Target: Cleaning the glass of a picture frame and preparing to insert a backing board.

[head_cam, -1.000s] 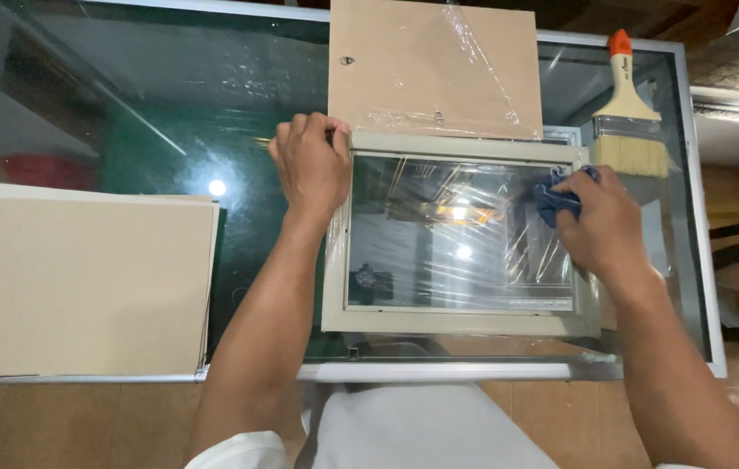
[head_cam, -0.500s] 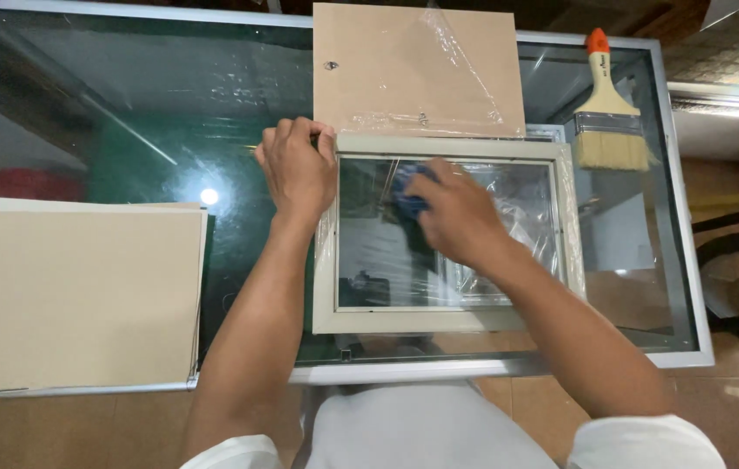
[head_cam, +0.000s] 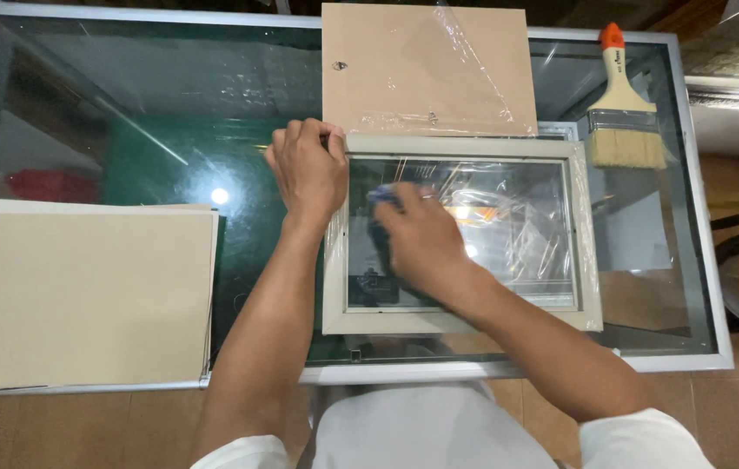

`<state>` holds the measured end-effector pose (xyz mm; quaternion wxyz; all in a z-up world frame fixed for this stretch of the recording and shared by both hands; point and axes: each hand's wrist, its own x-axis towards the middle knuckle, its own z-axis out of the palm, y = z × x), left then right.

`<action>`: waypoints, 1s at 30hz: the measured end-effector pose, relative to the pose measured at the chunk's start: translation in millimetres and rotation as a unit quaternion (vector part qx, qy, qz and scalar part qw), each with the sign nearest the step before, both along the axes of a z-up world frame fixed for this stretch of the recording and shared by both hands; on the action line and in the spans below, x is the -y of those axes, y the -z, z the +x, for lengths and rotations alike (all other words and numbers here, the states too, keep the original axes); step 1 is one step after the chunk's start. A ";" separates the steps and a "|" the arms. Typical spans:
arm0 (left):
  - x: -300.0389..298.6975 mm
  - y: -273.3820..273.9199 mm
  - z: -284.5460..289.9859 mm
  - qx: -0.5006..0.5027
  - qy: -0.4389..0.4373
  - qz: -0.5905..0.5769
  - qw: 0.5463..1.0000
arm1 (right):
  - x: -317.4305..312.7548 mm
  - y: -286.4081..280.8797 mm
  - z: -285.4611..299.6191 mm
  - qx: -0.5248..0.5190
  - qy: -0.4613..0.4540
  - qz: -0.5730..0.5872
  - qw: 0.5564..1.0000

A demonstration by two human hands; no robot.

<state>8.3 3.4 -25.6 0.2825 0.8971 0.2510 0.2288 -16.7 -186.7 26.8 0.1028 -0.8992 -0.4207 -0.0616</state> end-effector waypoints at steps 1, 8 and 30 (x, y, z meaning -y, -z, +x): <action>-1.3 4.8 1.4 -0.002 0.000 -0.001 1.000 | -9.1 -4.6 -6.2 -0.002 0.000 -0.001 1.000; -2.6 1.0 -1.0 0.006 0.004 0.002 1.000 | 62.6 -7.1 6.1 -0.075 -0.013 0.057 0.995; -14.5 -5.7 -12.5 0.024 0.116 -0.030 0.993 | 193.6 1.4 72.3 -0.129 0.186 0.051 0.973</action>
